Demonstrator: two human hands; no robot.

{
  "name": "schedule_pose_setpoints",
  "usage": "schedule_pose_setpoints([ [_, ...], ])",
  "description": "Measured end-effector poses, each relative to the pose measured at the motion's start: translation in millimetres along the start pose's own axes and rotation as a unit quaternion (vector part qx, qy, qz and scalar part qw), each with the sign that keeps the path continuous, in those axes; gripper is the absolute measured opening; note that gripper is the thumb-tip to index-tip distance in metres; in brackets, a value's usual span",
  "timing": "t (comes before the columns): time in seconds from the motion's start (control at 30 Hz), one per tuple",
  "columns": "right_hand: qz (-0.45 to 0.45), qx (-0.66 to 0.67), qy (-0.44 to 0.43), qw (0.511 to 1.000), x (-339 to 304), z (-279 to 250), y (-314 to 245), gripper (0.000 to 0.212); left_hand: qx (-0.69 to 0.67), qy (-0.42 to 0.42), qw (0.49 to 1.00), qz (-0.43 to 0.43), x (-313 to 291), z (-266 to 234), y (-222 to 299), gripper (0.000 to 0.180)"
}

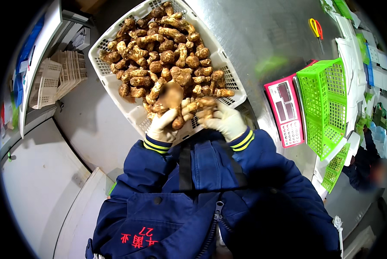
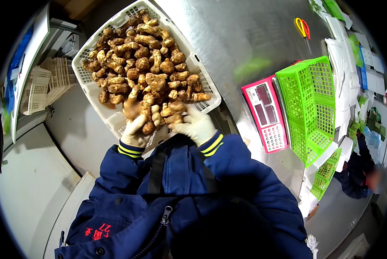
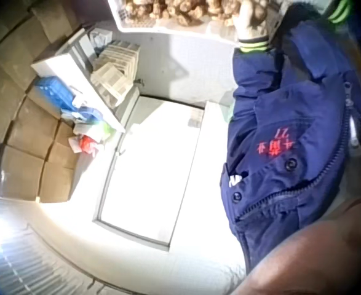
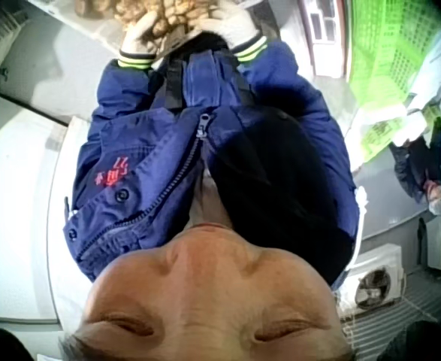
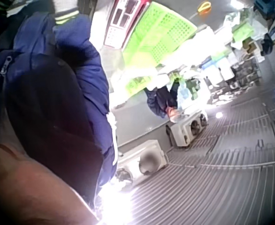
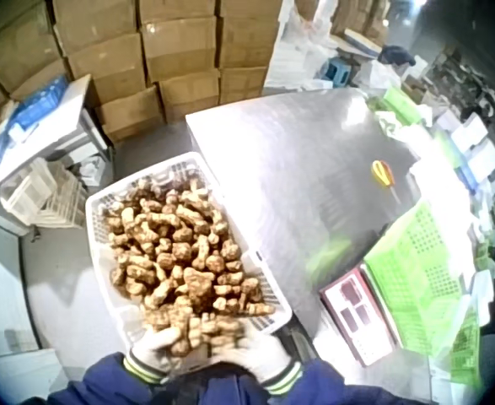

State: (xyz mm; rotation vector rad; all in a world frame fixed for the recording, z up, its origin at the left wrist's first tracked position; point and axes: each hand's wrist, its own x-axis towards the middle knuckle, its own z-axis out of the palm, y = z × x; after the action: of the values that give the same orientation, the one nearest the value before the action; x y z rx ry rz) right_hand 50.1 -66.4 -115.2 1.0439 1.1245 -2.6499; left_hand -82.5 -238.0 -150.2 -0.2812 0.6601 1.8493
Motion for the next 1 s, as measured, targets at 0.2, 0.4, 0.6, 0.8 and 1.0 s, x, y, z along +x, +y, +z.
schedule_pose_setpoints([
  [0.2, -0.107, -0.439, 0.002, 0.892, 9.5, 16.8, 23.3, 0.055, -0.195, -0.128, 0.972, -0.010, -15.7, -14.3, 6.4, 0.051],
  [0.4, 0.089, -0.923, 0.006, 0.374, 85.6, -24.0, -22.1, 0.023, -0.095, 0.000, 0.995, 0.003, -5.9, -12.5, 10.8, 0.051],
  [0.6, 0.100, -0.929, -0.030, 0.356, 123.2, -22.5, -7.4, 0.022, -0.080, 0.034, 0.994, 0.062, -9.7, -28.3, 23.1, 0.054],
  [0.8, 0.007, -0.879, -0.007, 0.477, 88.8, -26.0, -57.8, 0.028, -0.107, 0.075, 0.988, 0.084, -20.5, -45.8, 21.6, 0.054],
  [1.0, 0.142, -0.351, -0.085, 0.922, 46.2, 10.0, -76.7, 0.038, -0.074, 0.002, 0.994, 0.076, -2.4, -7.0, 7.7, 0.055],
])
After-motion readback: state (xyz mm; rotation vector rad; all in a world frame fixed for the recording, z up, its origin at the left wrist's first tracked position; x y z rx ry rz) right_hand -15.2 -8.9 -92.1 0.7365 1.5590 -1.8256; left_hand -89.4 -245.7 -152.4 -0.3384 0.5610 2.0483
